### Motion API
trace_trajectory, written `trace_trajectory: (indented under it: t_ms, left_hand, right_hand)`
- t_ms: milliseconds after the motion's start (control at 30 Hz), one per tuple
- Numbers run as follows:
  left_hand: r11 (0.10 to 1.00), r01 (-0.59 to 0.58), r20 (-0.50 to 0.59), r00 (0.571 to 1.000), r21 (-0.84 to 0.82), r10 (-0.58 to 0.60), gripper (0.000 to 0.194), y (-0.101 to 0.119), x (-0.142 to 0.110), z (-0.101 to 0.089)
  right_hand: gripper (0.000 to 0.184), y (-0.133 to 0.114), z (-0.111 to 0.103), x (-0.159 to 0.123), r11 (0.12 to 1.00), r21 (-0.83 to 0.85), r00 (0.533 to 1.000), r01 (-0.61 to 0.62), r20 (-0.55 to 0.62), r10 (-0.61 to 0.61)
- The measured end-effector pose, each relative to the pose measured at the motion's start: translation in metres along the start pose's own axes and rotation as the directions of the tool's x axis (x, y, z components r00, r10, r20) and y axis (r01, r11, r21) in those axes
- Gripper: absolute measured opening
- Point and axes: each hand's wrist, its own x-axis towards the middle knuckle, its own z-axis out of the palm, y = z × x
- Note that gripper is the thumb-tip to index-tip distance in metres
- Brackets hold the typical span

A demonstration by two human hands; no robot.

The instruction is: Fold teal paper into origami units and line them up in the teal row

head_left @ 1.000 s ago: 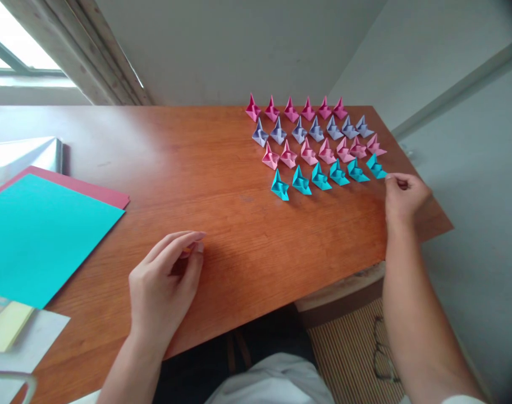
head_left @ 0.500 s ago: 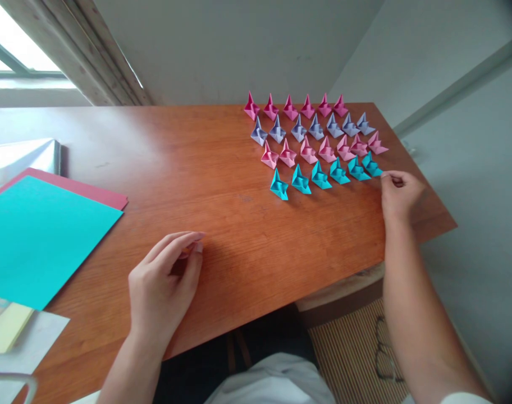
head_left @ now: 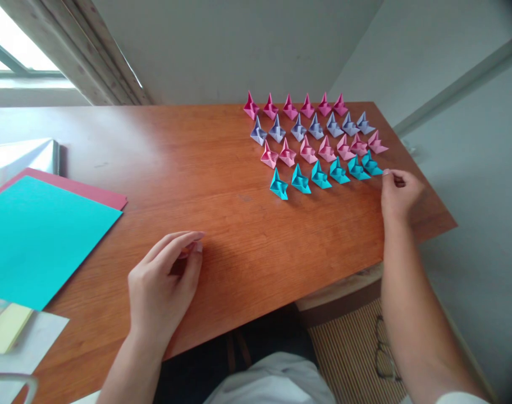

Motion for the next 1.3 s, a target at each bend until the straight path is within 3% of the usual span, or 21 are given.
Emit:
trace_trajectory:
  t_ms: [100, 200, 300, 367, 433, 500, 533, 600, 733, 900, 1167, 1300]
  left_hand:
    - [1.0, -0.006, 0.001, 1.0, -0.001, 0.006, 0.011, -0.001, 0.0, 0.0]
    - [1.0, -0.015, -0.007, 1.0, -0.005, 0.015, 0.011, -0.001, 0.0, 0.0]
    - [1.0, -0.023, -0.009, 1.0, -0.003, 0.023, 0.011, 0.001, -0.001, 0.001]
    - [0.999, -0.023, 0.001, 1.0, 0.033, 0.023, 0.013, 0.003, -0.002, 0.001]
    - [0.991, -0.056, 0.031, 0.998, 0.117, 0.053, 0.014, 0.003, -0.003, -0.001]
    - [0.964, -0.098, 0.039, 0.995, 0.249, 0.091, 0.017, 0.0, -0.003, -0.007]
    - [0.942, -0.102, 0.034, 0.995, 0.32, 0.097, 0.018, -0.003, -0.003, -0.011]
    - [0.887, -0.062, 0.024, 0.998, 0.458, 0.057, 0.021, -0.012, -0.001, -0.025]
    - [0.715, 0.116, -0.034, 0.991, 0.689, -0.129, 0.04, -0.033, 0.01, -0.059]
    - [0.636, 0.149, 0.015, 0.969, 0.757, -0.245, 0.052, -0.053, 0.021, -0.083]
    - [0.567, 0.092, 0.005, 0.986, 0.819, -0.167, 0.036, -0.06, 0.02, -0.088]
    - [0.546, 0.138, -0.078, 0.988, 0.826, -0.132, 0.036, -0.069, 0.02, -0.092]
  right_hand:
    - [0.011, -0.006, -0.005, -0.001, 1.0, 0.004, 0.998, 0.01, -0.066, -0.01]
    - [0.024, -0.021, -0.015, -0.022, 0.996, 0.052, 0.992, 0.068, -0.109, -0.061]
    - [0.026, -0.052, -0.024, -0.073, 0.979, 0.147, 0.989, 0.139, -0.07, -0.13]
    - [0.026, -0.081, -0.032, -0.118, 0.937, 0.273, 0.971, 0.219, 0.033, -0.237]
    - [0.026, -0.11, -0.04, -0.164, 0.879, 0.426, 0.902, 0.214, 0.258, -0.345]
    - [0.022, -0.135, -0.047, -0.201, 0.842, 0.508, 0.764, 0.181, 0.467, -0.446]
    - [0.021, -0.144, -0.049, -0.215, 0.819, 0.546, 0.693, 0.177, 0.521, -0.497]
    - [0.019, -0.155, -0.05, -0.234, 0.784, 0.601, 0.601, 0.155, 0.572, -0.558]
    - [0.019, -0.158, -0.044, -0.248, 0.742, 0.649, 0.518, 0.169, 0.582, -0.627]
    - [0.016, -0.155, -0.04, -0.251, 0.692, 0.671, 0.459, 0.267, 0.543, -0.703]
    - [0.017, -0.156, -0.039, -0.252, 0.69, 0.656, 0.454, 0.306, 0.537, -0.711]
    - [0.017, -0.157, -0.039, -0.252, 0.695, 0.647, 0.449, 0.312, 0.545, -0.709]
